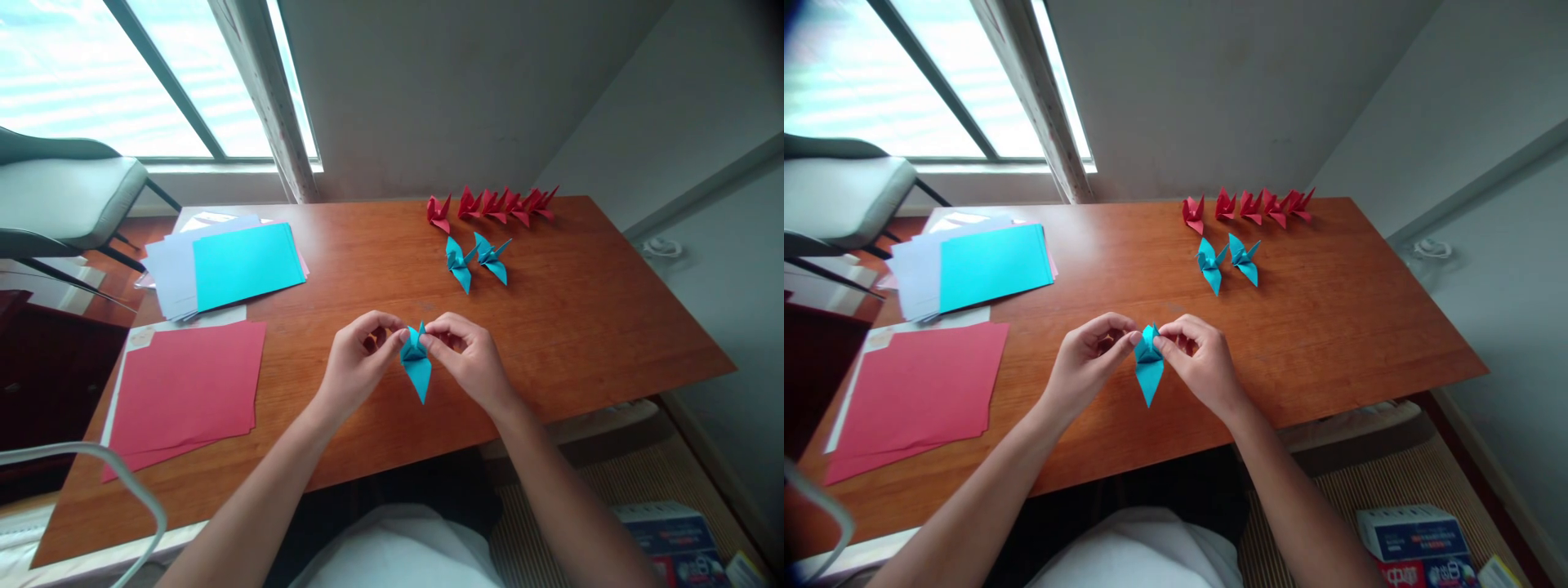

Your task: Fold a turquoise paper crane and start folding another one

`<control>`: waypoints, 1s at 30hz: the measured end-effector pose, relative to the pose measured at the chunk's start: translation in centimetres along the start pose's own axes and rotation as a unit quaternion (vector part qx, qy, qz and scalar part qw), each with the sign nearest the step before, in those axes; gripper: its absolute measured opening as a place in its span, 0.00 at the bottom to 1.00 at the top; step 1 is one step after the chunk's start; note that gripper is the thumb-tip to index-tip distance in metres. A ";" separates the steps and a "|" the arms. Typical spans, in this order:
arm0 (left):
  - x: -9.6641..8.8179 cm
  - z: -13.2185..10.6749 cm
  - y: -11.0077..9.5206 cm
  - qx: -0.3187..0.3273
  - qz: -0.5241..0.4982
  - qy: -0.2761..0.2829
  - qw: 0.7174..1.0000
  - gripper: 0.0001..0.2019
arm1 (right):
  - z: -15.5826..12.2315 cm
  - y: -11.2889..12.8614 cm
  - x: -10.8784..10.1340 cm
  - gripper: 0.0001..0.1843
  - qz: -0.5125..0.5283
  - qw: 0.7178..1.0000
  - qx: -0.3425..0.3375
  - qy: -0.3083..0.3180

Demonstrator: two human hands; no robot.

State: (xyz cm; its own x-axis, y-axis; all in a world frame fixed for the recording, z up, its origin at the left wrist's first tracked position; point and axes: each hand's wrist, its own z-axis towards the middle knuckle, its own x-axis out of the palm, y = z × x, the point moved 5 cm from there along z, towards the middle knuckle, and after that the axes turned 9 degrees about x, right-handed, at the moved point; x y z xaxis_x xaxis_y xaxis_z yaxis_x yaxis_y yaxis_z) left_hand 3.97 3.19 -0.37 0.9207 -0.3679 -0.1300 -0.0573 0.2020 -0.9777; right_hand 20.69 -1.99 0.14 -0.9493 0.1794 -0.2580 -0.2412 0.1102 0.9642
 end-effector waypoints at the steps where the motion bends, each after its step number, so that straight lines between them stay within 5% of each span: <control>1: 0.0 0.0 -0.1 0.002 0.004 0.005 1.000 0.13 | 0.0 0.0 0.0 0.08 0.003 1.000 0.000 0.000; 21: 0.2 -0.3 -0.4 0.017 0.026 0.039 0.999 0.14 | -0.5 2.2 -0.1 0.09 -0.062 0.995 -0.074 -0.039; 30: 0.4 -0.3 -0.4 0.017 0.005 0.052 0.998 0.14 | -0.1 1.5 0.3 0.12 -0.039 0.998 -0.039 -0.044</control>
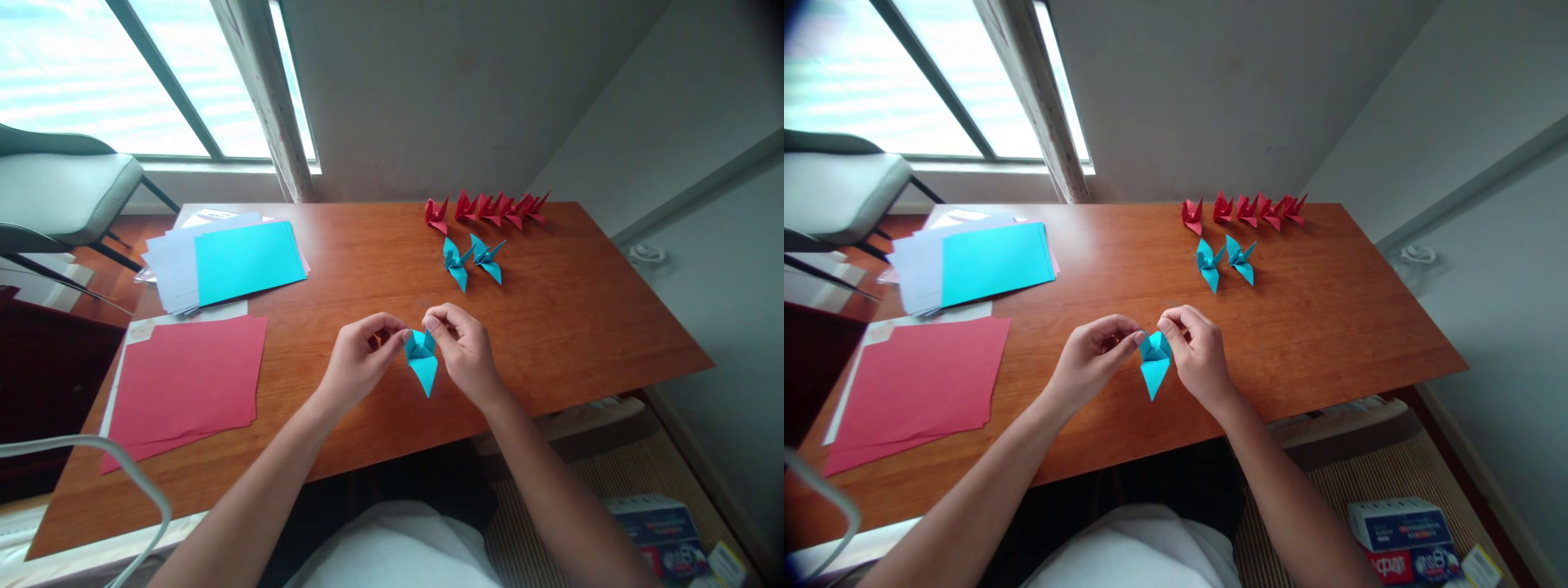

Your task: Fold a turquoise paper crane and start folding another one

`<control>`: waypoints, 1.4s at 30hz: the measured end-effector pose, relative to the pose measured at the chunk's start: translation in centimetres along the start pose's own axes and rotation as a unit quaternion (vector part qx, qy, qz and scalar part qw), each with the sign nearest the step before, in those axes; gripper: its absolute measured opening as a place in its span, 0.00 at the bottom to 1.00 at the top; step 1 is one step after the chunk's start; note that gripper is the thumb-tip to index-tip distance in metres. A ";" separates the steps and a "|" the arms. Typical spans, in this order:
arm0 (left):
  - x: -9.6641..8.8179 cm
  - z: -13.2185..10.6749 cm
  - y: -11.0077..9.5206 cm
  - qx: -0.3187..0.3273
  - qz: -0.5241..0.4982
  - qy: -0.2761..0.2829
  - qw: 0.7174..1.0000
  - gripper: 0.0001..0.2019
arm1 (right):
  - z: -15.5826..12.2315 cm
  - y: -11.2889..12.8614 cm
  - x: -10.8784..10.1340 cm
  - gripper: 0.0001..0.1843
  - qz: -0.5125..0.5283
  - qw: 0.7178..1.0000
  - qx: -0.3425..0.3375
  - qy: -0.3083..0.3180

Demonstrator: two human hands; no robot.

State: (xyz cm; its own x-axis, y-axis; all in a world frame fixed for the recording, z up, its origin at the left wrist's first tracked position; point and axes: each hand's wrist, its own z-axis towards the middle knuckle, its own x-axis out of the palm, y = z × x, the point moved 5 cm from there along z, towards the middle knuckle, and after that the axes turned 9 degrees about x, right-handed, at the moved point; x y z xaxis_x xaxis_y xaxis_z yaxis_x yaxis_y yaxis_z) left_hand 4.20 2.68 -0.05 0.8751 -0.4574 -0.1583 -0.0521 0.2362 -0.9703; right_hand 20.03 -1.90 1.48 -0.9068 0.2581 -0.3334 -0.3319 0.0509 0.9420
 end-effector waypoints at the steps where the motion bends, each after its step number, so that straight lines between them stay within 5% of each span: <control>1: -0.1 0.0 0.0 0.000 0.003 -0.004 1.000 0.14 | 0.0 -0.1 0.1 0.12 0.005 1.000 0.002 0.004; 16: -1.1 -0.2 -0.8 0.021 -0.006 -0.087 0.996 0.14 | -0.4 -0.4 -1.3 0.03 0.028 0.996 -0.065 0.046; 20: -0.9 -0.1 0.2 -0.092 -0.117 -0.058 0.987 0.23 | -0.5 0.6 -1.8 0.03 -0.005 0.990 -0.129 0.063; 25: 0.3 -0.6 0.9 -0.185 -0.260 -0.025 0.947 0.16 | -1.0 1.2 -1.6 0.04 -0.029 0.983 -0.173 0.053; 29: -0.2 -0.5 1.1 -0.159 -0.259 -0.073 0.950 0.14 | -2.0 -0.6 -0.9 0.13 0.022 0.999 -0.049 -0.007; 32: -0.6 -0.4 1.0 -0.146 -0.266 -0.103 0.947 0.14 | -3.1 -2.3 0.9 0.16 0.067 0.995 0.063 0.033; 35: -0.7 -0.4 1.0 -0.145 -0.274 -0.115 0.944 0.15 | -3.5 -2.9 2.2 0.13 0.105 0.987 0.108 0.055; 38: -1.0 -0.5 1.2 -0.149 -0.273 -0.120 0.943 0.15 | -3.0 -3.1 2.1 0.11 0.193 0.972 0.135 0.009; 42: -1.0 -0.7 1.2 -0.174 -0.276 -0.082 0.942 0.16 | -2.0 -3.6 1.4 0.11 0.334 0.926 0.173 -0.018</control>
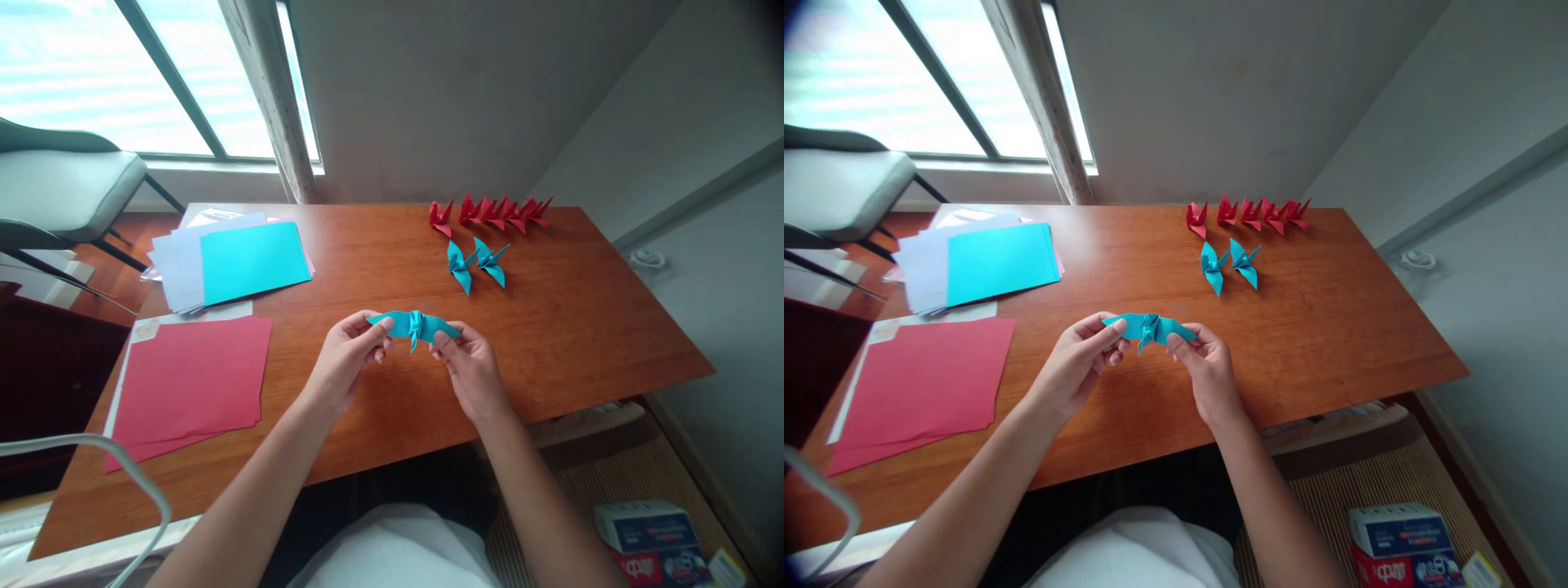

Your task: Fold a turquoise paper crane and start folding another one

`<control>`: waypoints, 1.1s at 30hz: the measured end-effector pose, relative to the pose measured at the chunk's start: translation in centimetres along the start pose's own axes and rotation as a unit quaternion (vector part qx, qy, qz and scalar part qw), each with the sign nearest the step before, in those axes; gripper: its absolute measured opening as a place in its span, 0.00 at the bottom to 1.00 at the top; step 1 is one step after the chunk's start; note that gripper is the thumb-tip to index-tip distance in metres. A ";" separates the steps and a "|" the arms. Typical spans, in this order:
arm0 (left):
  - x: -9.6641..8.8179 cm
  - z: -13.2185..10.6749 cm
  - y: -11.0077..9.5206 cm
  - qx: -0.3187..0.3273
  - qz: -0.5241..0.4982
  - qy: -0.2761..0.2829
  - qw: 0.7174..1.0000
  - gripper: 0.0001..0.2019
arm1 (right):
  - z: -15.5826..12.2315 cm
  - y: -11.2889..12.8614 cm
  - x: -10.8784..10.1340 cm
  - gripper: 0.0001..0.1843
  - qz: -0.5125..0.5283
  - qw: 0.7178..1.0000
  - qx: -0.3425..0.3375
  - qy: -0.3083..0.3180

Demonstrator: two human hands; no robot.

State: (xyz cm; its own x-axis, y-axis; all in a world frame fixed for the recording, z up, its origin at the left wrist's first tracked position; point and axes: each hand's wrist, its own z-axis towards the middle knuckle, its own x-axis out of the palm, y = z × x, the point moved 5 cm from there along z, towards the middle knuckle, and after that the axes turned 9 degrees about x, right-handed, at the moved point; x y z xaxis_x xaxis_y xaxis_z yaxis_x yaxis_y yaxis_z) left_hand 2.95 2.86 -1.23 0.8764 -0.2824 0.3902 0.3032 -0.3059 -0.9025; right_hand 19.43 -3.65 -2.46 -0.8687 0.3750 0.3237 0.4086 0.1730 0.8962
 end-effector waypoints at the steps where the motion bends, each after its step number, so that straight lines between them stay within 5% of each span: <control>1: 0.1 -0.1 0.0 -0.013 -0.001 0.013 1.000 0.16 | 0.2 0.0 -0.1 0.12 0.029 1.000 0.011 0.004; 7: 1.2 -0.6 0.1 -0.034 0.075 0.120 0.989 0.15 | 0.5 0.1 -0.3 0.16 0.111 0.993 0.041 0.020; 12: 1.0 -0.6 0.3 -0.027 0.123 0.145 0.981 0.16 | 0.3 0.1 -0.1 0.16 0.108 0.992 0.059 0.014; 18: 1.3 -0.9 0.4 -0.016 0.080 0.187 0.979 0.16 | 0.1 -0.6 0.6 0.14 0.225 0.956 0.182 0.036; 26: 0.6 -0.8 0.6 0.000 0.081 0.169 0.982 0.13 | -1.0 -0.1 1.7 0.17 0.338 0.891 0.287 0.103; 33: 0.6 -0.8 0.4 0.045 0.109 0.104 0.987 0.14 | -0.9 0.2 0.9 0.13 0.328 0.926 0.188 0.020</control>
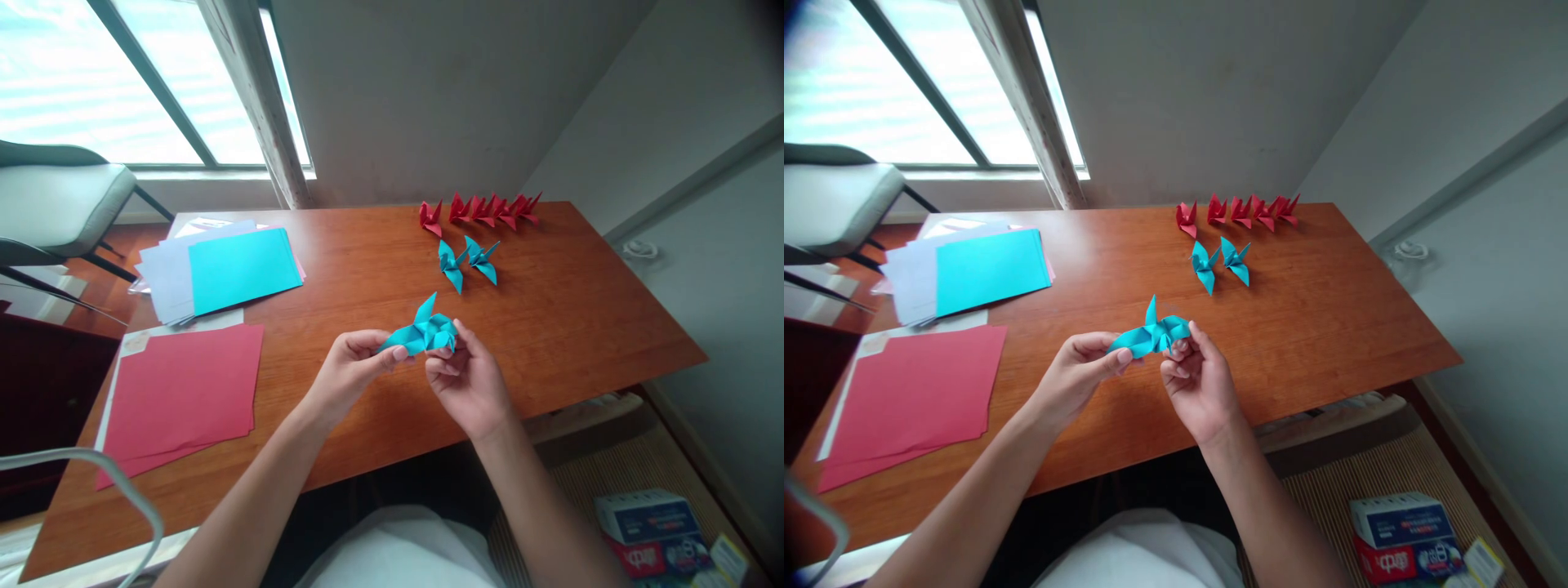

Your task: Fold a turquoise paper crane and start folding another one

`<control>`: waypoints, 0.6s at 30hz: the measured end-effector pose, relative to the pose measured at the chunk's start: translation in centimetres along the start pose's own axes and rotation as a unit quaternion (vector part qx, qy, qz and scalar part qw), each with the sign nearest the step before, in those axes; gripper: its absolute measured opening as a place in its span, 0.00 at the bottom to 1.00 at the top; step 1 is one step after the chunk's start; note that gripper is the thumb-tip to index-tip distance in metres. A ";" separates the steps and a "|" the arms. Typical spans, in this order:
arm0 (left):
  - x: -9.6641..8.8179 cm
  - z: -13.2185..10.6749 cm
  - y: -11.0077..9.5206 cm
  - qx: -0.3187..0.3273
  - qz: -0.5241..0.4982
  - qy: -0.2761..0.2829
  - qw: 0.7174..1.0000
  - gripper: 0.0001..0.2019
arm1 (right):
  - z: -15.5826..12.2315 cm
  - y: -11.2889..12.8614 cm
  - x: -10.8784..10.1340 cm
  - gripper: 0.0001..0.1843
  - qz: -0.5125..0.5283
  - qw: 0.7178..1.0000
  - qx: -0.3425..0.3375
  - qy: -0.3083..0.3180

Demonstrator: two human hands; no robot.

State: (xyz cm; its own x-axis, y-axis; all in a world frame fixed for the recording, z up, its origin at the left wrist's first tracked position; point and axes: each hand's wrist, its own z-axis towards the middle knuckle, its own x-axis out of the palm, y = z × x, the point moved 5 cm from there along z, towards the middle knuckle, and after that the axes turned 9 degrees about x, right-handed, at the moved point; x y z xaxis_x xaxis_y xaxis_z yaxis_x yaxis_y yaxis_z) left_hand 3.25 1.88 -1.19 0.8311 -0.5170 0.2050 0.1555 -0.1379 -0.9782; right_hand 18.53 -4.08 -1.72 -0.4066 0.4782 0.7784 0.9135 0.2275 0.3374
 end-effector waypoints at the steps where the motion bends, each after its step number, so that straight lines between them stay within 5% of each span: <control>1: 0.0 0.0 -0.1 0.002 0.002 -0.004 1.000 0.14 | 0.0 -0.1 0.1 0.14 0.003 1.000 -0.008 -0.004; 12: 0.2 0.0 -1.1 -0.011 -0.026 0.044 0.999 0.19 | 0.2 -0.4 0.7 0.11 0.003 0.996 -0.089 -0.033; 18: -0.3 0.5 -0.6 -0.029 -0.081 -0.042 0.995 0.14 | 0.1 0.4 -0.5 0.10 0.007 0.995 -0.087 -0.056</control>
State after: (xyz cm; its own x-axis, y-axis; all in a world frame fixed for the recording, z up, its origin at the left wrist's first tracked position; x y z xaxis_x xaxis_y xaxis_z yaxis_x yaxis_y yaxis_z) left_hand 3.17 2.58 -0.65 0.8397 -0.4113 0.3545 0.2624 -0.2642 -0.9281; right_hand 19.07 -4.14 -2.10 -0.3843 0.5747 0.7225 0.9038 0.0747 0.4214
